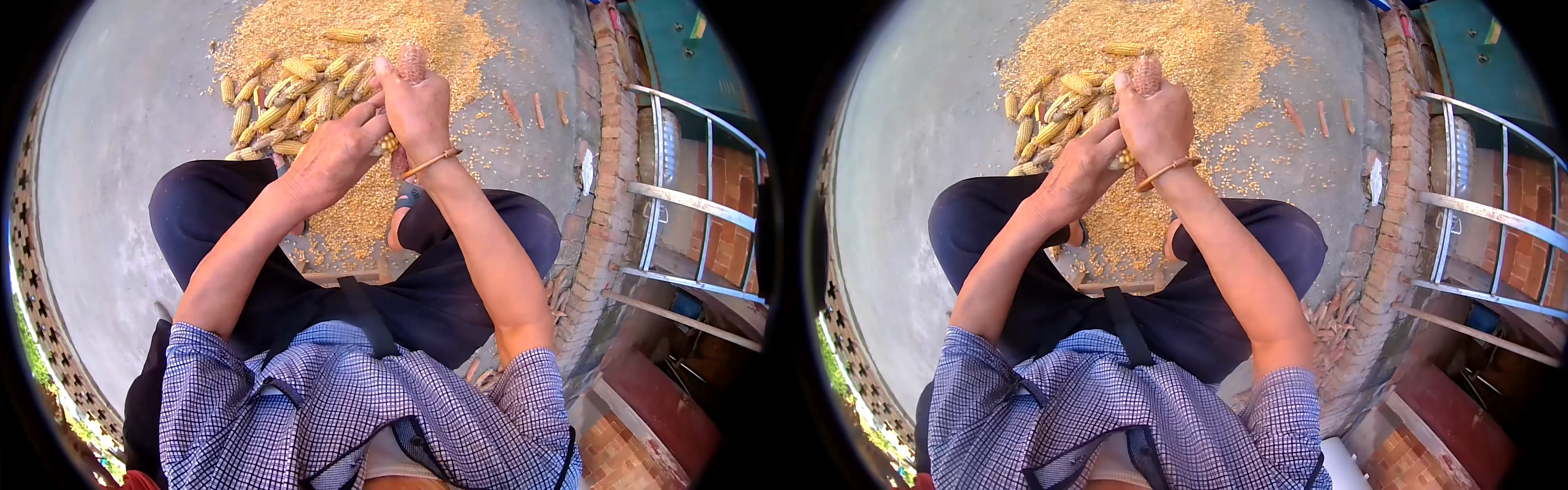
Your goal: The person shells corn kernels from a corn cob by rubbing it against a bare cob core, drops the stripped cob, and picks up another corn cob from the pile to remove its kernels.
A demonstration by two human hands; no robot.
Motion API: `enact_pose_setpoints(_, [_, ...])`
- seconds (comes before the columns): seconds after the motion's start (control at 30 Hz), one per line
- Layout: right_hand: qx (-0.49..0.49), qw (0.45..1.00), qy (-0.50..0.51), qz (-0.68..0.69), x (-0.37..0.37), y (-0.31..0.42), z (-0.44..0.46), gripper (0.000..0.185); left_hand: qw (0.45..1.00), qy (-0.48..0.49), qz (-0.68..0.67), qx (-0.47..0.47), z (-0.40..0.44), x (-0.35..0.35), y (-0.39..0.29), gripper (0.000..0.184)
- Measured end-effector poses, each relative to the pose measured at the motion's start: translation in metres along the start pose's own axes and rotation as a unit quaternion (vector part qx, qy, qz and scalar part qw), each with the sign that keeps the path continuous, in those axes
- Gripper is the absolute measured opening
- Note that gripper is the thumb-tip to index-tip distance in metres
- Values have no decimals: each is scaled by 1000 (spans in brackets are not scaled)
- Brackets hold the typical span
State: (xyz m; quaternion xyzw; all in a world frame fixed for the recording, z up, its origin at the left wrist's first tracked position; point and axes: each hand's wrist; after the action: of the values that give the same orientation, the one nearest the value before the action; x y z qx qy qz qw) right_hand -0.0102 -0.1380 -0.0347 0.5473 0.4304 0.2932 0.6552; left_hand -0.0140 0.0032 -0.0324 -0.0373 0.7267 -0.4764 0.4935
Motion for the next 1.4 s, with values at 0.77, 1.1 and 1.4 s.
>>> enact_pose_setpoints(0.77, [17,973,127,193,-21,21,-2,45,998,-46,-32,-2,8,-4,6,40])
enact_pose_setpoints(1.1, [-67,979,132,-138,4,19,-18,50,999,-37,-11,-14,3,10,17,18])
enact_pose_setpoints(1.4, [71,984,95,135,-13,16,-4,40,992,-40,112,31,-3,12,7,43])
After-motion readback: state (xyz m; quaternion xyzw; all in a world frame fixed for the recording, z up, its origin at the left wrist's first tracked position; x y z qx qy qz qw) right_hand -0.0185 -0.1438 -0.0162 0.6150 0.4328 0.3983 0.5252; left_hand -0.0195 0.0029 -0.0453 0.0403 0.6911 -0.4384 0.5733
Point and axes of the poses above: each hand's wrist, its own z-axis towards the middle knuckle, its own x-axis out of the palm, y = z × x, and after that the axes turned 14 degrees about -x, right-handed
